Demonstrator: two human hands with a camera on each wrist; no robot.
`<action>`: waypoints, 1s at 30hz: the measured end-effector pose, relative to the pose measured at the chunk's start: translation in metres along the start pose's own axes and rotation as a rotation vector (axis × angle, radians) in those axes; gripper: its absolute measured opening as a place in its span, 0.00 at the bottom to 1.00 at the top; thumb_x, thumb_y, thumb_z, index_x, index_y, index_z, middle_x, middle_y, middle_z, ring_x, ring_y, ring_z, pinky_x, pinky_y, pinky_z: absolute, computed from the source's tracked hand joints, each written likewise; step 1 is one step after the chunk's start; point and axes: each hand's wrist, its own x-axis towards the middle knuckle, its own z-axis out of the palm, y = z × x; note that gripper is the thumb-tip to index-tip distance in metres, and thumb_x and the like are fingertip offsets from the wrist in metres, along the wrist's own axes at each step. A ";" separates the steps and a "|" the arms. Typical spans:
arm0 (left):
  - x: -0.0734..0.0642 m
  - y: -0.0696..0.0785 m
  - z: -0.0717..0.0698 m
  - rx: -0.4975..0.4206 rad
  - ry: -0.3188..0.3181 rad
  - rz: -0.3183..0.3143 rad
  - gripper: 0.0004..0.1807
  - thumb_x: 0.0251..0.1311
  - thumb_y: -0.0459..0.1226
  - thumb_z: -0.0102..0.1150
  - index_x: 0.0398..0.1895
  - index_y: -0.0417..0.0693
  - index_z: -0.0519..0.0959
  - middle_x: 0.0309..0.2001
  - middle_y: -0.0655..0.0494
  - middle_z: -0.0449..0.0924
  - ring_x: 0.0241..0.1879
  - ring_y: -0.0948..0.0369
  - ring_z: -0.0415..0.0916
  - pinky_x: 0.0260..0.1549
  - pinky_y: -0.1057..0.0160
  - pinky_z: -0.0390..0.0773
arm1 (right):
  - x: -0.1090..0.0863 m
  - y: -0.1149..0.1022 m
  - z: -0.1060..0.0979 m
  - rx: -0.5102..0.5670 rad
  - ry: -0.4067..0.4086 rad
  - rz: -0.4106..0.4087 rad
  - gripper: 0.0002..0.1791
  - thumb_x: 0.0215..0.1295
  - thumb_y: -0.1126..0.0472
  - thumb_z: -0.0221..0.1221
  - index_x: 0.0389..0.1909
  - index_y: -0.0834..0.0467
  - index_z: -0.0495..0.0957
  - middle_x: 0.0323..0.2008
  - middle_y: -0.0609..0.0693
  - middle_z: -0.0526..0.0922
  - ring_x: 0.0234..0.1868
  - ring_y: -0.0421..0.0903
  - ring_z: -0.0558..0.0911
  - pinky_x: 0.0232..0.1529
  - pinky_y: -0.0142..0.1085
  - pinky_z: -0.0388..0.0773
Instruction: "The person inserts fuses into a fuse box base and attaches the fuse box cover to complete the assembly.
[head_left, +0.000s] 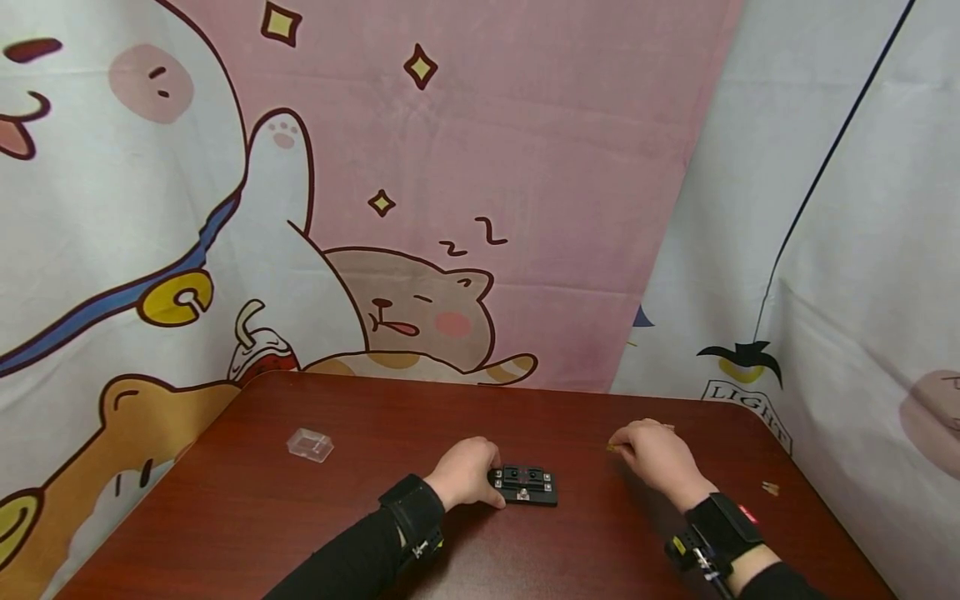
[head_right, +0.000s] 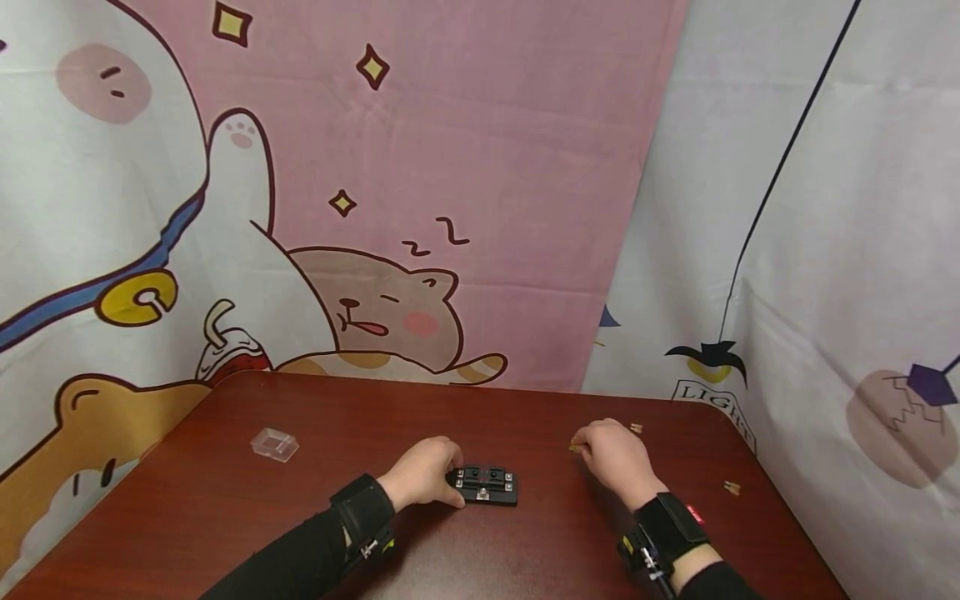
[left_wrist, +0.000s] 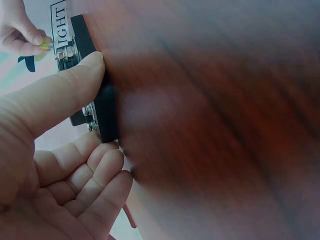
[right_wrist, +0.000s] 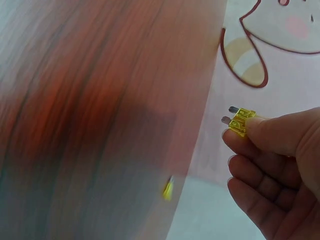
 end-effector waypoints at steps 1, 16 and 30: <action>0.000 0.000 0.000 0.001 0.000 -0.001 0.23 0.33 0.47 0.84 0.28 0.47 0.81 0.25 0.64 0.70 0.26 0.66 0.66 0.30 0.66 0.70 | 0.002 -0.003 0.001 0.003 0.004 -0.008 0.03 0.57 0.66 0.69 0.31 0.55 0.87 0.31 0.45 0.84 0.37 0.48 0.82 0.40 0.45 0.80; 0.002 -0.002 0.002 0.008 -0.012 -0.015 0.23 0.33 0.48 0.84 0.28 0.49 0.81 0.24 0.65 0.69 0.26 0.66 0.66 0.29 0.66 0.70 | 0.020 -0.045 0.012 0.021 0.019 -0.092 0.03 0.58 0.65 0.70 0.30 0.52 0.87 0.29 0.41 0.83 0.37 0.44 0.80 0.42 0.40 0.78; 0.002 -0.002 0.003 0.009 -0.006 -0.012 0.23 0.33 0.48 0.85 0.28 0.49 0.81 0.25 0.64 0.70 0.26 0.66 0.66 0.30 0.66 0.71 | 0.029 -0.072 0.018 0.066 0.042 -0.214 0.04 0.58 0.64 0.70 0.31 0.51 0.86 0.28 0.40 0.82 0.36 0.42 0.79 0.39 0.37 0.78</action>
